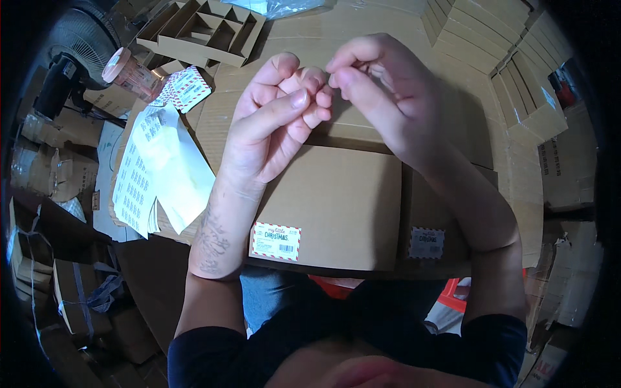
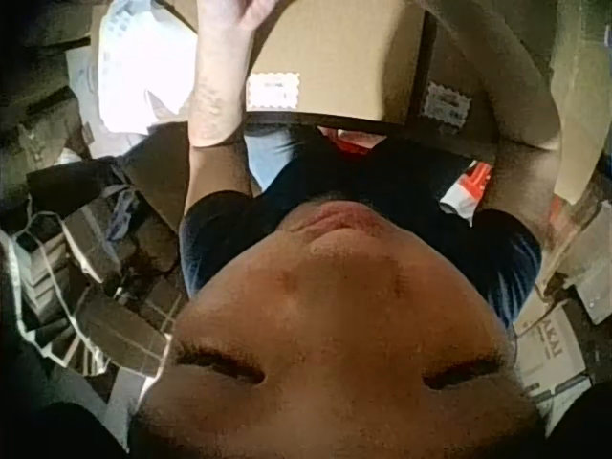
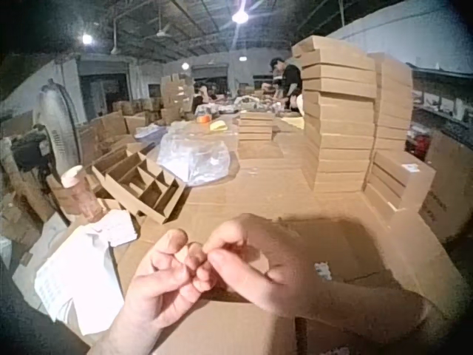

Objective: Applying labels and stickers to cardboard boxes for shipping or organization.

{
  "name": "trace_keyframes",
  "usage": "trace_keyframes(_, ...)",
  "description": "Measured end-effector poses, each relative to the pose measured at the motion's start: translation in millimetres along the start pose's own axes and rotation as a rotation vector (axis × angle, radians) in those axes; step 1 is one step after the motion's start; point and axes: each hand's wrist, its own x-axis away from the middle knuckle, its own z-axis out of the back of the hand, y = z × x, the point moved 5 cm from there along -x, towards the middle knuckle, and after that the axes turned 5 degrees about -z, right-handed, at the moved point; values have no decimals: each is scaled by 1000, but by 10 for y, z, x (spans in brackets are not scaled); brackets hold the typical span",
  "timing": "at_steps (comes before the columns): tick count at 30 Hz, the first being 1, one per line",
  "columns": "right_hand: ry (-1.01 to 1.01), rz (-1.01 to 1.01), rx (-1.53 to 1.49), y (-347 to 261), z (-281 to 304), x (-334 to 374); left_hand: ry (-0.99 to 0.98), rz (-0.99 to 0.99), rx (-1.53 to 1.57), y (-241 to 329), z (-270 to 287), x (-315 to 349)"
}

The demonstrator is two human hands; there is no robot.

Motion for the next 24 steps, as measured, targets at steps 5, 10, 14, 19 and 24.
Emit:
trace_keyframes(5,-62,153,277,-197,-28,-42,23,9,-7,33,-70,25)
trace_keyframes(10,-70,187,348,-247,-62,-38,97,-12,-47,61,-52,20)
trace_keyframes(14,-71,181,429,-271,-64,-44,132,-40,-178,84,-37,29)
trace_keyframes(19,-71,194,519,-290,-60,-30,161,-173,-401,133,-55,41)
trace_keyframes(24,-64,195,542,-298,-69,-39,161,-201,-451,153,-49,64)
